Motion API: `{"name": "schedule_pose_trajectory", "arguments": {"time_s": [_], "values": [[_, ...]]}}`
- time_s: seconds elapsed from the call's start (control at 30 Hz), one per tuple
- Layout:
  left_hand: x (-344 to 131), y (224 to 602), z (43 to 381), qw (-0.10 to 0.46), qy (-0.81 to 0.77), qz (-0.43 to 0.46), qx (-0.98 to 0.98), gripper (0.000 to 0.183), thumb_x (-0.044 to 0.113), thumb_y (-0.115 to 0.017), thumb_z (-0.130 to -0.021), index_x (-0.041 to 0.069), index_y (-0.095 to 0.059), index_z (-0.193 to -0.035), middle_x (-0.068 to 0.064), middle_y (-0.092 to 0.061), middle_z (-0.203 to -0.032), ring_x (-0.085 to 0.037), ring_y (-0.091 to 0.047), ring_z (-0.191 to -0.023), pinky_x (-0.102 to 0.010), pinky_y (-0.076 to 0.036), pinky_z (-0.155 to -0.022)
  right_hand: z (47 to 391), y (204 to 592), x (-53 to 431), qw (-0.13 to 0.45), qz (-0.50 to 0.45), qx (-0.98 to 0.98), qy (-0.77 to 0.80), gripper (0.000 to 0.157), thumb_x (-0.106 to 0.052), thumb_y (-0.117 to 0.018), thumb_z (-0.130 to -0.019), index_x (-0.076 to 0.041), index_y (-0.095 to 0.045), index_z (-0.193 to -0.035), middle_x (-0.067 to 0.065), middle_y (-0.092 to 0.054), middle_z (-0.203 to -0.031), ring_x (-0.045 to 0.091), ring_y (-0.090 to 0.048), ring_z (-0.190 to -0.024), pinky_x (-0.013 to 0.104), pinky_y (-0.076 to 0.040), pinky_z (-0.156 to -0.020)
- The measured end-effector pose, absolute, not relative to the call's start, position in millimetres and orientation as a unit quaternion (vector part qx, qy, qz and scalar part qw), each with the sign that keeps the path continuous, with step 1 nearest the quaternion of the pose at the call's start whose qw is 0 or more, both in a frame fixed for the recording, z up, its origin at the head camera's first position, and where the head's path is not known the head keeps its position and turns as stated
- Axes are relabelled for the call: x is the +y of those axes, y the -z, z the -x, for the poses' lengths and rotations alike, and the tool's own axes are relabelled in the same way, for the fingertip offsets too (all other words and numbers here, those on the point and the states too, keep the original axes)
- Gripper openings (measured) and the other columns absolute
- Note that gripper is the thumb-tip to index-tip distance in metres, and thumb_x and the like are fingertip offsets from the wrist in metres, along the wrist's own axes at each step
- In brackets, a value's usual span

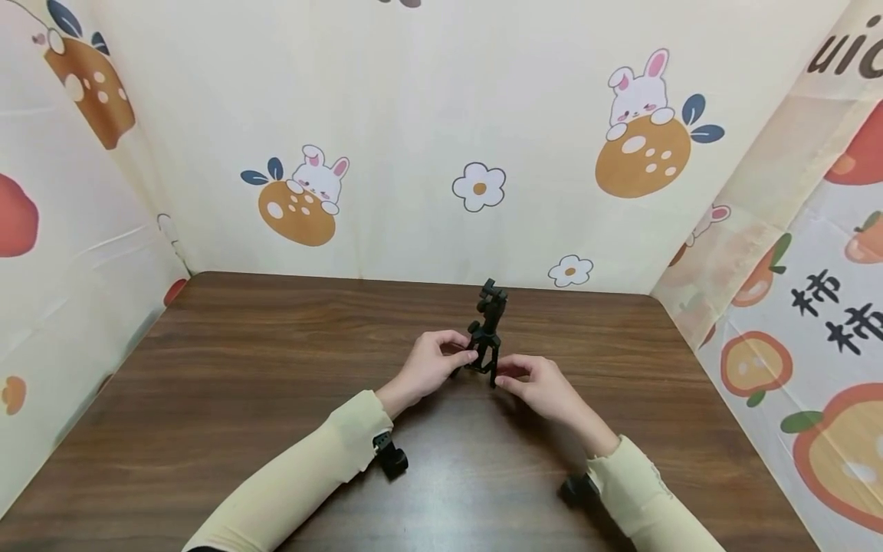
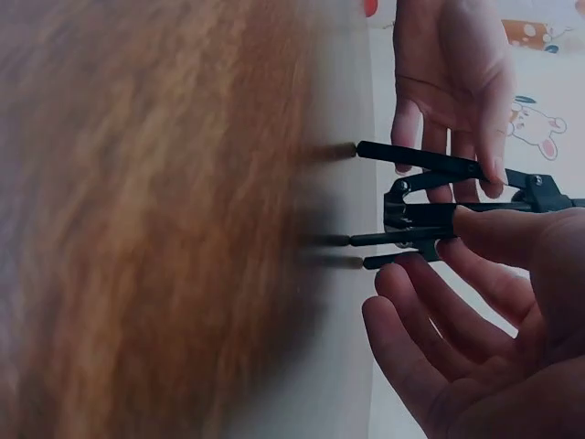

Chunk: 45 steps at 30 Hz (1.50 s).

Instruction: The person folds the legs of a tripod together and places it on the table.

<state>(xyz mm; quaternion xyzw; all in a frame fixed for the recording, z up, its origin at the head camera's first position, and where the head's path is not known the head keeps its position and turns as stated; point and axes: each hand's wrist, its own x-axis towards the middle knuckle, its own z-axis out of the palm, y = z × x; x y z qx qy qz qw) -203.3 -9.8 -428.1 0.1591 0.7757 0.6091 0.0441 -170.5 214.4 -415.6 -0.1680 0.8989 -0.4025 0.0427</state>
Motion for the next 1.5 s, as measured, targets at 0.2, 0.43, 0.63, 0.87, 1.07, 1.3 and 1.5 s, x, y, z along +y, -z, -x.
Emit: {"name": "schedule_pose_trajectory", "arguments": {"time_s": [0.2,0.43,0.63,0.87,1.07,1.3,1.5], "values": [[-9.0,429.8,204.0,0.035,-0.603,-0.158,0.781,0.007,0.012,-0.077,-0.088,0.01,-0.075,-0.094,0.002,-0.073,-0.094,-0.013,-0.065,-0.089,-0.031,-0.05,-0.074,174.7,420.4,208.5,0.043,0.189,0.898,0.395,0.019,-0.011,-0.077,-0.088,-0.011,-0.075,-0.106,0.001,-0.073,-0.1,0.016,-0.069,-0.093,0.034,-0.055,-0.078],[-6.1,433.3,203.4,0.041,-0.609,-0.154,0.777,0.007,0.014,-0.076,-0.089,0.011,-0.074,-0.095,0.002,-0.072,-0.096,-0.014,-0.065,-0.091,-0.031,-0.05,-0.073,181.0,424.8,205.4,0.022,0.194,0.906,0.377,0.012,-0.009,-0.08,-0.084,-0.013,-0.075,-0.095,-0.003,-0.074,-0.091,0.013,-0.069,-0.085,0.03,-0.053,-0.071],[-3.4,431.5,202.1,0.046,-0.611,-0.163,0.773,0.008,0.012,-0.074,-0.091,0.007,-0.073,-0.097,0.0,-0.072,-0.096,-0.015,-0.065,-0.092,-0.031,-0.049,-0.075,186.0,423.3,206.8,-0.006,0.214,0.911,0.353,0.01,-0.007,-0.081,-0.081,-0.012,-0.076,-0.086,-0.004,-0.072,-0.089,0.011,-0.067,-0.083,0.03,-0.052,-0.069],[-2.2,431.1,200.7,0.05,-0.6,-0.177,0.778,0.006,0.011,-0.072,-0.092,0.008,-0.072,-0.096,0.002,-0.071,-0.096,-0.014,-0.064,-0.096,-0.036,-0.049,-0.083,190.4,422.0,207.2,-0.021,0.233,0.911,0.341,0.011,-0.01,-0.084,-0.078,-0.016,-0.075,-0.081,-0.006,-0.072,-0.086,0.009,-0.069,-0.08,0.028,-0.052,-0.069],[-3.3,429.6,197.8,0.056,-0.59,-0.179,0.785,0.007,0.015,-0.073,-0.092,0.011,-0.072,-0.097,0.003,-0.071,-0.097,-0.015,-0.064,-0.098,-0.037,-0.05,-0.084,192.9,416.8,209.2,-0.012,0.163,0.924,0.346,0.026,-0.018,-0.09,-0.071,-0.012,-0.076,-0.092,0.0,-0.073,-0.095,0.017,-0.071,-0.088,0.039,-0.055,-0.078],[-5.6,426.7,199.2,0.059,-0.572,-0.19,0.796,0.008,0.016,-0.073,-0.092,0.012,-0.072,-0.098,0.002,-0.071,-0.1,-0.016,-0.066,-0.099,-0.038,-0.051,-0.085,200.6,413.1,211.0,-0.021,0.149,0.933,0.328,0.062,-0.022,-0.095,-0.063,-0.009,-0.072,-0.119,0.005,-0.072,-0.113,0.024,-0.067,-0.101,0.044,-0.052,-0.087],[-6.0,424.5,200.2,0.068,-0.562,-0.207,0.798,0.007,0.015,-0.073,-0.092,0.011,-0.071,-0.097,0.001,-0.071,-0.1,-0.015,-0.065,-0.098,-0.038,-0.05,-0.084,204.4,415.9,214.0,-0.027,0.16,0.926,0.341,0.069,-0.023,-0.096,-0.06,-0.015,-0.071,-0.124,0.0,-0.071,-0.117,0.021,-0.063,-0.114,0.045,-0.048,-0.095]]}}
